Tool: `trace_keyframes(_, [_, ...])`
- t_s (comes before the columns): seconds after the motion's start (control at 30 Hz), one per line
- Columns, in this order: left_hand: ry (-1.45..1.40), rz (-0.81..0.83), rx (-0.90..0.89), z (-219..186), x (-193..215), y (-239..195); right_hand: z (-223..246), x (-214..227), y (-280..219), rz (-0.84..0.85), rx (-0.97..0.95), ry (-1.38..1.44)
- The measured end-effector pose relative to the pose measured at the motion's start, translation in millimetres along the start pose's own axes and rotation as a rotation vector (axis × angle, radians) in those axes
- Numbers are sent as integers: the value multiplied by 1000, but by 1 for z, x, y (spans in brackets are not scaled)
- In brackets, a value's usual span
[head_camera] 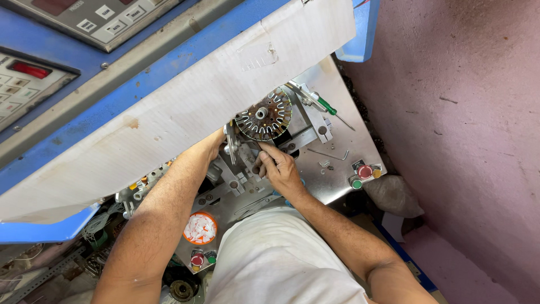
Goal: The person operates an industrial winding machine to prepare fan stators, adjusting the metal components by hand and using a tool to secure the wiring while interacting with a digital control panel.
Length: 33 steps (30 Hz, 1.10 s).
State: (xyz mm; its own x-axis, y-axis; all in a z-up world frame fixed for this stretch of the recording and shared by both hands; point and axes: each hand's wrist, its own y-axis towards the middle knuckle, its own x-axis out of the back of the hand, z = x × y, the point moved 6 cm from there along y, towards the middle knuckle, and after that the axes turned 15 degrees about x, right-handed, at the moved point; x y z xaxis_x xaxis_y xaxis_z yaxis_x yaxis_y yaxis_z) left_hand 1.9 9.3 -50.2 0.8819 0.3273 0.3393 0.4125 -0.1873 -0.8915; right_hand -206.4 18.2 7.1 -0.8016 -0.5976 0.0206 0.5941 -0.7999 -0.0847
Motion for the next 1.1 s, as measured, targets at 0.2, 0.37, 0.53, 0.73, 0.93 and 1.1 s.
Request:
trace_keyframes(0.2, [-3, 2, -8, -1, 3, 1, -6, -3, -2, -11, -25, 23])
trace_keyframes(0.37, [-2, -10, -56, -28, 12, 2, -4, -5, -3, -68, -17, 28])
trace_keyframes(0.53, [13, -9, -91, -47, 9, 0, -9, -5, -7, -83, -14, 58])
trace_keyframes(0.73, [18, -13, -98, -48, 7, -1, -17, -7, -7, -88, -45, 81])
trace_keyframes(0.93, [23, -11, -85, -37, 4, -1, -10, -8, -9, -46, -58, 111])
trace_keyframes(1.1, [18, -5, -52, -13, 2, 1, -7, -5, -5, -32, -164, 120])
